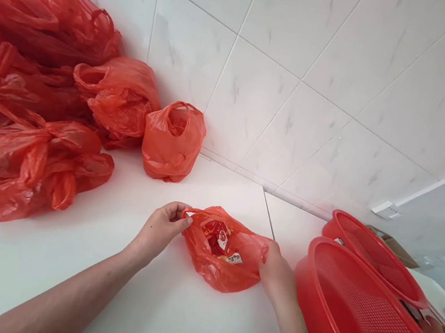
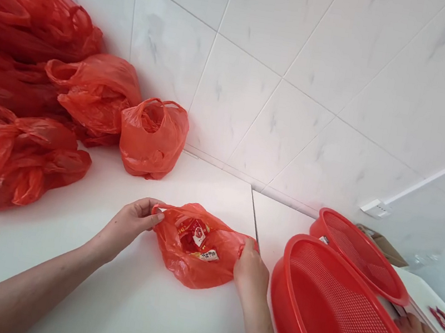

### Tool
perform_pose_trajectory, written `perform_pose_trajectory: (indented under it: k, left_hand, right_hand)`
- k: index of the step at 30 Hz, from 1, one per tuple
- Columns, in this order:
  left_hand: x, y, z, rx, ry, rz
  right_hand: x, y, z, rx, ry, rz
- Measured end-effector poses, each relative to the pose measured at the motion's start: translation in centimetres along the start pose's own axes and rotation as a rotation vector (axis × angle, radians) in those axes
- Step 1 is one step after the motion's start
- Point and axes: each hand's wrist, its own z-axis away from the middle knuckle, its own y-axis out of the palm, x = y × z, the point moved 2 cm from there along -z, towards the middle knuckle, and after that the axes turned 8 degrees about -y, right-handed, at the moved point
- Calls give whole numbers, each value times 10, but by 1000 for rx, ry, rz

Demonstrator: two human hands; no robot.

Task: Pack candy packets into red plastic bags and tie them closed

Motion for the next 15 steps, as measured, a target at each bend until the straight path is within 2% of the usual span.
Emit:
perform_pose_trajectory:
  k: [2, 4, 6, 8, 10, 12, 15]
  left_hand:
    - [-1, -3, -1, -61, 31, 23]
    - [-2, -8, -3, -120, 46, 42]
    - [-5, -12, -4, -140, 44, 94]
    - [-12, -16, -6, -138, 36, 186]
    - [-27, -18, -8, -131, 57, 276]
    - [-49, -18, -8, -122, 132, 331]
    - [-89, -14, -4, -130, 319, 366]
  right_hand:
    - [2, -9, 1, -154, -51, -170]
    - [4, -23, 2, -367, -98, -353]
    - [7, -39, 3, -584, -93, -504]
    - [11, -55, 2, -738, -103, -636]
    - [15, -68, -1, -846, -119, -773]
    - [17, -78, -6, -937, -109, -987]
    - [21, -82, -23, -926, -113, -1508]
